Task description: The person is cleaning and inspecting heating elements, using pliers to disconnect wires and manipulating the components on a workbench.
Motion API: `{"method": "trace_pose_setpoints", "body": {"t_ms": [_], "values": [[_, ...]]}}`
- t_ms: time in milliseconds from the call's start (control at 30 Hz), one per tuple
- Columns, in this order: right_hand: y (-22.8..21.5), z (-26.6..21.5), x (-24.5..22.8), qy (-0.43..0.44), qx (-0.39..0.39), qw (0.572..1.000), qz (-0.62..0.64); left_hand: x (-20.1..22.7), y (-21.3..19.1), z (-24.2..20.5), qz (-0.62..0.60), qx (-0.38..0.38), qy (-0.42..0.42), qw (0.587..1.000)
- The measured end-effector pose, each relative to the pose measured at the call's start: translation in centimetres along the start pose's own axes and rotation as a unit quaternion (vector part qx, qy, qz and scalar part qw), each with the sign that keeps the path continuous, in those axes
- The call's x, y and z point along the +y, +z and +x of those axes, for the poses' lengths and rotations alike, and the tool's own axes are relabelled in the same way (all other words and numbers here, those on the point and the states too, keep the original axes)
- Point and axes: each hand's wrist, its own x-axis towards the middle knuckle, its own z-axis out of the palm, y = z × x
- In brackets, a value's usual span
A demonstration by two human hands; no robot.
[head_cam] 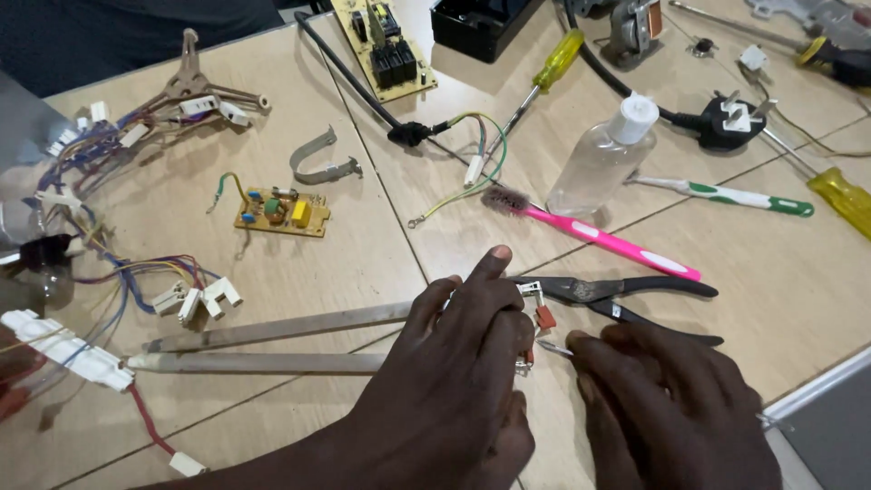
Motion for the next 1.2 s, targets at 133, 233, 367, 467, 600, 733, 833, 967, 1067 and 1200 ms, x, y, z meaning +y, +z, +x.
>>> {"method": "trace_pose_setpoints", "body": {"t_ms": [133, 233, 367, 467, 600, 733, 833, 967, 1067, 1200], "values": [[0.0, -1.1, 1.4, -0.087, -0.033, 0.987, -0.132, 0.0, 0.0, 0.1, 0.016, 0.025, -0.002, 1.0], [0.3, -0.1, 2.6, -0.108, -0.061, 0.99, -0.061, -0.1, 0.1, -0.1, 0.017, 0.014, 0.008, 1.0], [-0.6, 0.2, -0.9, 0.06, -0.083, 0.994, -0.025, -0.1, 0.2, -0.3, 0.002, 0.001, -0.002, 1.0], [-1.4, 0.6, -0.6, 0.007, -0.09, 0.996, -0.011, -0.2, 0.4, -0.5, 0.011, 0.01, 0.012, 1.0], [-1.8, 2.1, -0.8, -0.035, -0.119, 0.992, -0.012, -0.3, 0.4, -0.3, -0.001, 0.025, 0.01, 1.0], [-0.1, 2.8, -1.0, -0.136, -0.086, 0.985, 0.062, -0.4, 0.5, 0.0, -0.005, 0.052, 0.023, 0.998], [0.3, 3.3, -1.0, -0.176, -0.063, 0.978, 0.087, -0.5, 0.6, 0.2, -0.009, 0.062, 0.026, 0.998], [0.2, 4.3, -0.9, -0.242, -0.052, 0.958, 0.145, -0.7, 0.4, 0.3, 0.012, 0.046, 0.03, 0.998], [0.2, 4.8, 0.3, -0.296, -0.079, 0.94, 0.149, -0.7, 0.5, 0.2, 0.025, 0.04, 0.029, 0.998], [0.1, 5.2, 0.5, -0.309, -0.089, 0.934, 0.157, -0.8, 0.5, 0.2, 0.038, 0.062, 0.044, 0.996]]}}
